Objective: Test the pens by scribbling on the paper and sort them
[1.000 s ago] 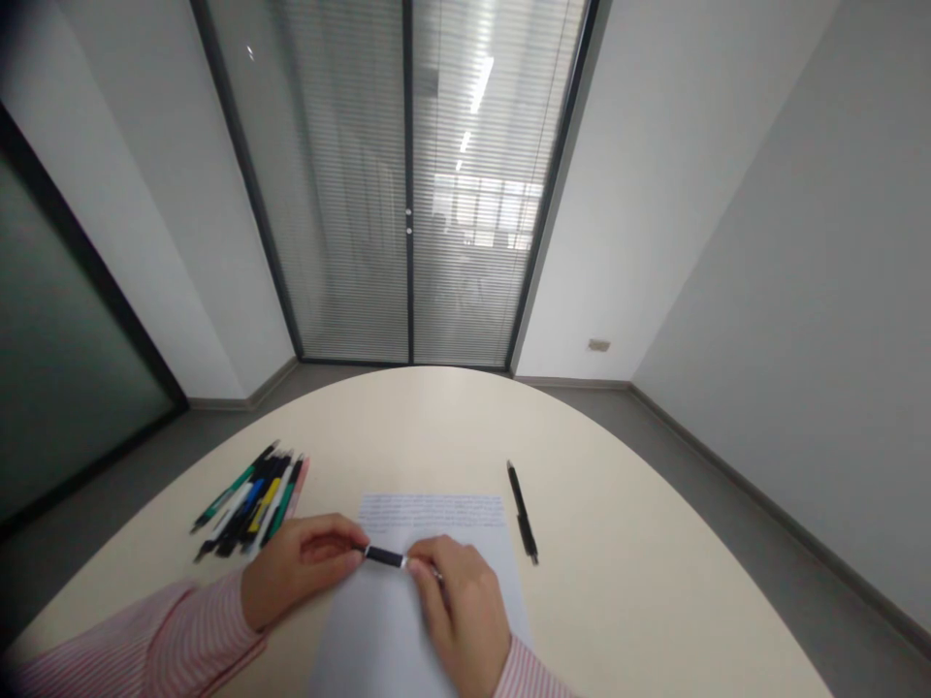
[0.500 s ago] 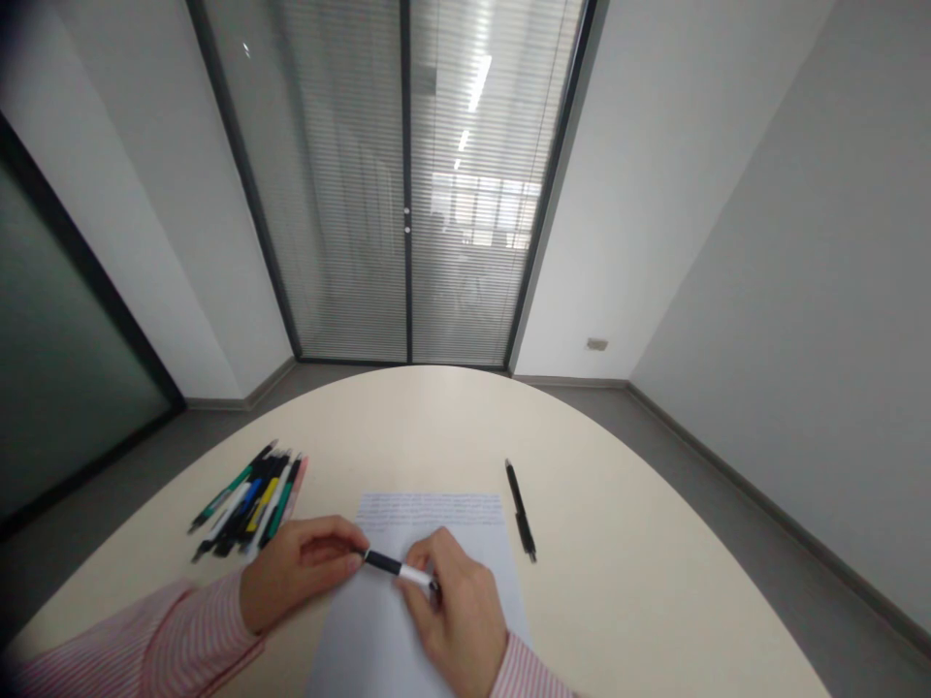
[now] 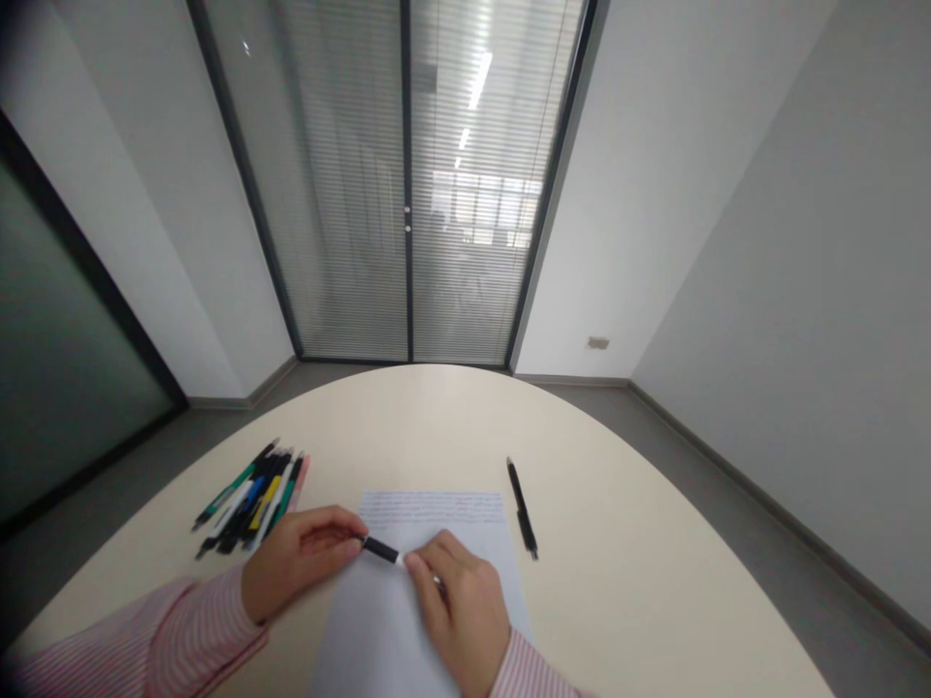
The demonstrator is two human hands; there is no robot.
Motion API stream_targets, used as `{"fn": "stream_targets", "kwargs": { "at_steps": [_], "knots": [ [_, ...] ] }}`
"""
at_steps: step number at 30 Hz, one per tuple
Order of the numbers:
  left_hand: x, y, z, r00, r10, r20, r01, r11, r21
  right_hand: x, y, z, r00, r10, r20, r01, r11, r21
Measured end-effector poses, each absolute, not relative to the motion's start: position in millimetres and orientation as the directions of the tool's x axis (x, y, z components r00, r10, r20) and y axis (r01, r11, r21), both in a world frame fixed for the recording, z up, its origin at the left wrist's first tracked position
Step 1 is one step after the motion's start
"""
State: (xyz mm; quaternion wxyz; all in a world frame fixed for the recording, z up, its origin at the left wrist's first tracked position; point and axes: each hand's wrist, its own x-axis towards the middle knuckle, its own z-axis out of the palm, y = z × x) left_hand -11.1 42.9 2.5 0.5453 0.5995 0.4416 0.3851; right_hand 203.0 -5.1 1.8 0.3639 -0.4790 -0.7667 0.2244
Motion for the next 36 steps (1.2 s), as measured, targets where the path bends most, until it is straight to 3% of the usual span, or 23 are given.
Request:
{"fn": "stream_targets", "kwargs": {
  "at_steps": [4, 11, 23, 27, 29, 32, 36],
  "knots": [
    [-12.1, 43.4, -0.5, 0.288, 0.957, -0.013, 0.114, -0.02, 0.993, 203.2, -3.3, -2.3, -0.182, 0.927, 0.329, 0.605, 0.369, -0.705],
    [-12.5, 44.2, 1.1, 0.286, 0.958, 0.003, 0.12, -0.039, 0.992, 205.8, -1.6, -3.3, -0.184, 0.94, 0.289, 0.652, 0.337, -0.679],
    [-14.1, 43.9, -4.1, 0.3, 0.95, 0.09, 0.147, -0.14, 0.979, 209.1, -1.4, -2.4, -0.128, 0.946, 0.296, 0.542, 0.317, -0.778],
    [-12.5, 37.8, -3.2, 0.295, 0.949, 0.112, 0.182, -0.17, 0.969, 209.0, 4.1, -4.5, 0.017, 0.98, 0.197, 0.202, 0.189, -0.961],
    [-10.7, 34.5, 0.0, 0.314, 0.945, 0.091, 0.199, -0.16, 0.967, 207.5, 8.9, 1.4, 0.072, 0.983, 0.166, -0.013, 0.167, -0.986],
    [-7.4, 27.8, 2.6, 0.341, 0.928, 0.153, 0.268, -0.252, 0.93, 203.5, 21.6, 21.5, 0.131, 0.98, 0.151, -0.333, 0.187, -0.924],
    [-2.7, 11.9, -9.8, 0.497, 0.79, 0.358, 0.403, -0.576, 0.711, 197.9, 46.2, 44.2, -0.04, 0.999, 0.003, -0.722, -0.027, -0.691]
  ]
}}
